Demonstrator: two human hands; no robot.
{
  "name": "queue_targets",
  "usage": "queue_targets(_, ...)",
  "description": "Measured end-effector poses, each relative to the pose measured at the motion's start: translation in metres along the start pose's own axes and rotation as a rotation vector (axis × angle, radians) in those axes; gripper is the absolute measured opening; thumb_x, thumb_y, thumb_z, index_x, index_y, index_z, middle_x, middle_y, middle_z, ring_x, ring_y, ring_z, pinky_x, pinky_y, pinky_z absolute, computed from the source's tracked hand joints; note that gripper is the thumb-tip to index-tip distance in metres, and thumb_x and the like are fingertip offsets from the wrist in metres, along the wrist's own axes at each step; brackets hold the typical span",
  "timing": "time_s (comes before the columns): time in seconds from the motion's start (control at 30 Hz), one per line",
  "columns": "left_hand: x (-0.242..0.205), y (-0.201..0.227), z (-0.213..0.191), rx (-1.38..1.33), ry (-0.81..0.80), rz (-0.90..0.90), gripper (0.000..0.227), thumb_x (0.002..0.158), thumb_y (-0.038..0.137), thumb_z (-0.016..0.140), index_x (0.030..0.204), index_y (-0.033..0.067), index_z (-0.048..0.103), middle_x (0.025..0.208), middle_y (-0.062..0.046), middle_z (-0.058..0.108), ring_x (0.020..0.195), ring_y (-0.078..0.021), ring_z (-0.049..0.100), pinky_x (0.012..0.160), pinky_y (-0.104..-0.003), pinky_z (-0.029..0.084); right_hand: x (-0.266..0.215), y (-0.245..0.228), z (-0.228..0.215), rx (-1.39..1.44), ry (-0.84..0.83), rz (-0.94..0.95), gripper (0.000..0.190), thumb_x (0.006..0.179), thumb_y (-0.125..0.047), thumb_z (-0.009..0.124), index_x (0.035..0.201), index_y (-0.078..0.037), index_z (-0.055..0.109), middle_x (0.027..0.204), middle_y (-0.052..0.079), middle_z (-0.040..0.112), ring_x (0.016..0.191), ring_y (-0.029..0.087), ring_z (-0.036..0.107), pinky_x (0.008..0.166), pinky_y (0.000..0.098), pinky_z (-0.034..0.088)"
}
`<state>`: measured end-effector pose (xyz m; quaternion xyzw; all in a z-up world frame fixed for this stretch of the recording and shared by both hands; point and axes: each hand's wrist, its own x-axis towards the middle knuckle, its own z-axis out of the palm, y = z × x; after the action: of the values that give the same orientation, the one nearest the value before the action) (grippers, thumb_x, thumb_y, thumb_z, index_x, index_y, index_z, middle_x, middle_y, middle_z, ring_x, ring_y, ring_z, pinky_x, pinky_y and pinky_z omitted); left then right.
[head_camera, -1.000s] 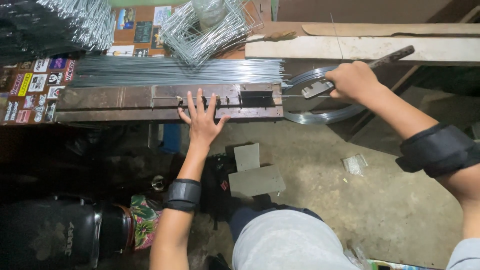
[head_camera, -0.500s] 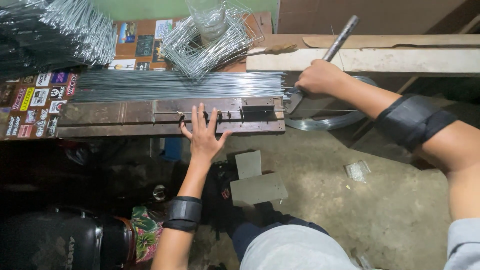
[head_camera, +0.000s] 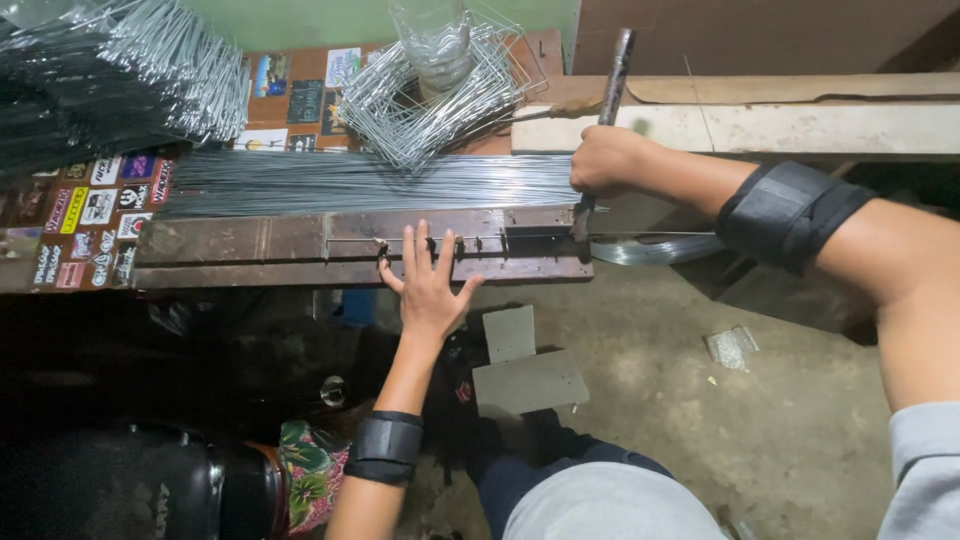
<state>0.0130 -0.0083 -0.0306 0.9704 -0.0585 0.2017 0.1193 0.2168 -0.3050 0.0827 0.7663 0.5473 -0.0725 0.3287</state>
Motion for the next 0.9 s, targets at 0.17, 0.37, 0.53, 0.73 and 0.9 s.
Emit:
queue_targets(0.17, 0.002, 0.002, -0.002, -0.008, -0.008, -0.002, 0.081, 0.089, 0.068, 0.064, 0.152, 0.0202, 0.049, 0.167, -0.017, 0.029, 0.155, -0.0345, 0.022, 0.108, -0.079, 0.014, 0.028, 0.003, -0.003, -0.014, 0.018, -0.073, 0.007, 0.073, -0.020, 0.071, 0.067, -0.021, 0.074, 0.074, 0.002, 0.075, 0.077, 0.025, 0.074, 0.069, 0.0406, 0.056)
queue_targets(0.37, 0.000, 0.000, -0.003, -0.034, -0.003, -0.007, 0.081, 0.088, 0.067, 0.064, 0.152, 0.0201, 0.049, 0.167, -0.017, 0.029, 0.155, -0.0358, 0.023, 0.110, -0.079, 0.012, 0.038, 0.007, 0.002, 0.079, -0.104, -0.088, 0.007, 0.072, -0.023, 0.071, 0.074, -0.017, 0.074, 0.081, 0.007, 0.076, 0.081, 0.030, 0.074, 0.073, 0.0437, 0.059)
queue_targets(0.53, 0.001, 0.002, -0.003, -0.034, -0.013, -0.010, 0.081, 0.088, 0.069, 0.063, 0.152, 0.0211, 0.049, 0.166, -0.016, 0.029, 0.154, -0.0364, 0.023, 0.110, -0.080, 0.007, 0.035, 0.006, -0.005, 0.082, -0.161, -0.087, 0.009, 0.073, -0.022, 0.070, 0.076, -0.014, 0.075, 0.085, 0.009, 0.076, 0.083, 0.032, 0.074, 0.074, 0.0444, 0.059)
queue_targets(0.73, 0.000, -0.001, 0.005, -0.027, -0.015, -0.007, 0.081, 0.089, 0.070, 0.061, 0.153, 0.0211, 0.049, 0.167, -0.016, 0.029, 0.155, -0.0367, 0.022, 0.112, -0.080, 0.006, 0.025, 0.002, 0.001, 0.133, -0.150, -0.026, 0.014, 0.078, -0.019, 0.063, 0.075, -0.013, 0.076, 0.086, 0.012, 0.076, 0.084, 0.033, 0.075, 0.073, 0.0453, 0.060)
queue_targets(0.9, 0.001, -0.002, 0.006, -0.007, -0.017, -0.003, 0.080, 0.089, 0.068, 0.061, 0.153, 0.0217, 0.048, 0.167, -0.017, 0.028, 0.156, -0.0365, 0.021, 0.112, -0.079, 0.006, 0.013, -0.006, 0.010, 0.309, -0.241, 0.150, 0.017, 0.077, -0.025, 0.067, 0.081, -0.012, 0.077, 0.090, 0.013, 0.076, 0.088, 0.034, 0.074, 0.076, 0.0446, 0.060)
